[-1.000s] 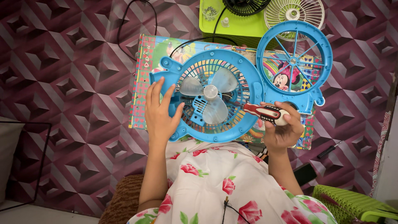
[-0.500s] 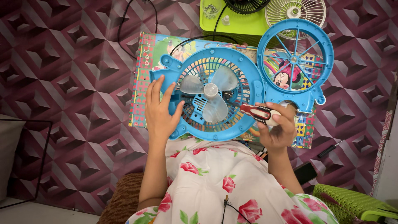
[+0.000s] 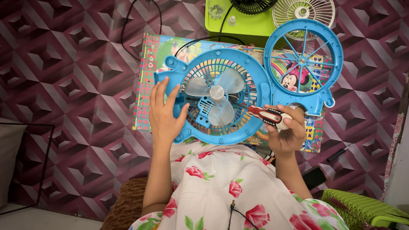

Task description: The person disassembles a small blue electric fan by removing the front grille and fan blades, then reassembles it by reinstalling the blades and securing the grille with a screwdriver. The person works on their lap and uses a screwdriver to tighten screws.

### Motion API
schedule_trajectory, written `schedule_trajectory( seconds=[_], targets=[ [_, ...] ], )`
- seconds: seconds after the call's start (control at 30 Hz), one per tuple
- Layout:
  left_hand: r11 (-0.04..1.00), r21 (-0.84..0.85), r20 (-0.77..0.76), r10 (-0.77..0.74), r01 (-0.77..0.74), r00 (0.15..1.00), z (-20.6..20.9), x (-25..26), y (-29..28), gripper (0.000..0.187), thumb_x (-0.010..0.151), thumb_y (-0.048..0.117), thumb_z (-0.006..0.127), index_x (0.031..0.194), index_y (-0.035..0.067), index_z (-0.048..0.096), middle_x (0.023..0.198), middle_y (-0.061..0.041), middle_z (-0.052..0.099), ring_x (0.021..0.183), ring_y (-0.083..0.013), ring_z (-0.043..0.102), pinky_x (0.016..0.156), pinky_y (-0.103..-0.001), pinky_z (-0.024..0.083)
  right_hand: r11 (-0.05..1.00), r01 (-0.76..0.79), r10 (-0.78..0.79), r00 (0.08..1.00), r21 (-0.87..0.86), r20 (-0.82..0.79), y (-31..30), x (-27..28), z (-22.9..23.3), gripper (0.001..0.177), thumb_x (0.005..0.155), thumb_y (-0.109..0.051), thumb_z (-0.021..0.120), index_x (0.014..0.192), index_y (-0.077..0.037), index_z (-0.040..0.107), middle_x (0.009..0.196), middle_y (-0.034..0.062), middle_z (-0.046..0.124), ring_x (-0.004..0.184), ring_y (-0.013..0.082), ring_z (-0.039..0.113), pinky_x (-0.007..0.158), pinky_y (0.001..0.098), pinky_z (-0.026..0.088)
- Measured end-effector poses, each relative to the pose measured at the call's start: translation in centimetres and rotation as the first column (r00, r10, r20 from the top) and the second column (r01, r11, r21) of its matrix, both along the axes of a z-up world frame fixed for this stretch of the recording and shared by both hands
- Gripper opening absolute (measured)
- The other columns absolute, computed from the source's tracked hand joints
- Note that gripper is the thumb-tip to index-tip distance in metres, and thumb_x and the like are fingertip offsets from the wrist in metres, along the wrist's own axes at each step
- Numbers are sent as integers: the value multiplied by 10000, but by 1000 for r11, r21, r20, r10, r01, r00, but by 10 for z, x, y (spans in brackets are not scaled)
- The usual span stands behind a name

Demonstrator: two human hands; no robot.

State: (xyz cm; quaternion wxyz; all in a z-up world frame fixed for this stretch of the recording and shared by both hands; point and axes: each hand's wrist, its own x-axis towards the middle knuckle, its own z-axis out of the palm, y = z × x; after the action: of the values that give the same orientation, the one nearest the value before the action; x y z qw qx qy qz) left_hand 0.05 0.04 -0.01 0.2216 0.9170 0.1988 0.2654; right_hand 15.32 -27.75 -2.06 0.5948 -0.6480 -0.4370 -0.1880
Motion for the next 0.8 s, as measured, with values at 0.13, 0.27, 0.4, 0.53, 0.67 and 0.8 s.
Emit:
schedule_trajectory(
  seconds=[0.13, 0.27, 0.4, 0.53, 0.67, 0.8],
  targets=[
    [1000, 4, -8, 2, -2, 1000, -1, 0, 0, 550, 853, 202, 820, 1364, 97, 646, 1560, -132, 467, 1423, -390, 446, 1159, -503, 412, 1000, -6, 6, 1000, 0, -15, 1, 0, 1, 468, 993, -106, 720, 1355, -104, 424, 1324, 222, 565, 1110, 341, 679, 855, 457, 637],
    [1000, -4, -12, 3, -3, 1000, 0, 0, 0, 547, 854, 201, 817, 1364, 97, 647, 1560, -134, 469, 1423, -392, 446, 1158, -502, 412, 998, 48, -48, 999, -42, 11, 2, 0, 7, 467, 973, -110, 736, 1336, -105, 441, 1306, 225, 592, 1087, 323, 701, 818, 409, 631],
    [1000, 4, -12, 5, -5, 1000, 1, 0, 0, 547, 853, 201, 819, 1360, 95, 646, 1556, -136, 470, 1422, -396, 444, 1160, -505, 406, 980, 168, -164, 985, -106, 42, 5, -3, 13, 465, 932, -91, 780, 1298, -90, 493, 1260, 221, 629, 1041, 343, 688, 804, 405, 593],
    [1000, 7, -8, 4, -4, 1000, 0, 1, 0, 551, 845, 200, 821, 1359, 101, 649, 1554, -136, 468, 1425, -397, 441, 1167, -503, 404, 996, 64, -62, 998, -62, 33, 12, -8, 12, 448, 948, -92, 788, 1290, -78, 500, 1270, 239, 615, 1047, 369, 743, 867, 422, 671],
    [1000, 6, -15, 8, -8, 1000, -1, 0, 0, 547, 844, 196, 824, 1353, 102, 650, 1555, -136, 472, 1428, -396, 441, 1170, -502, 402, 998, 55, -55, 998, -29, 13, 12, -10, 8, 450, 934, -98, 780, 1283, -76, 496, 1260, 234, 609, 1051, 378, 736, 878, 445, 683],
    [1000, 3, -16, 9, -9, 1000, 0, 1, 1, 553, 837, 195, 825, 1355, 106, 654, 1549, -140, 473, 1423, -393, 446, 1166, -501, 405, 998, 53, -53, 998, 24, -31, 8, -8, 6, 462, 960, -104, 767, 1303, -81, 458, 1286, 221, 585, 1068, 369, 728, 844, 431, 678]
  ],
)
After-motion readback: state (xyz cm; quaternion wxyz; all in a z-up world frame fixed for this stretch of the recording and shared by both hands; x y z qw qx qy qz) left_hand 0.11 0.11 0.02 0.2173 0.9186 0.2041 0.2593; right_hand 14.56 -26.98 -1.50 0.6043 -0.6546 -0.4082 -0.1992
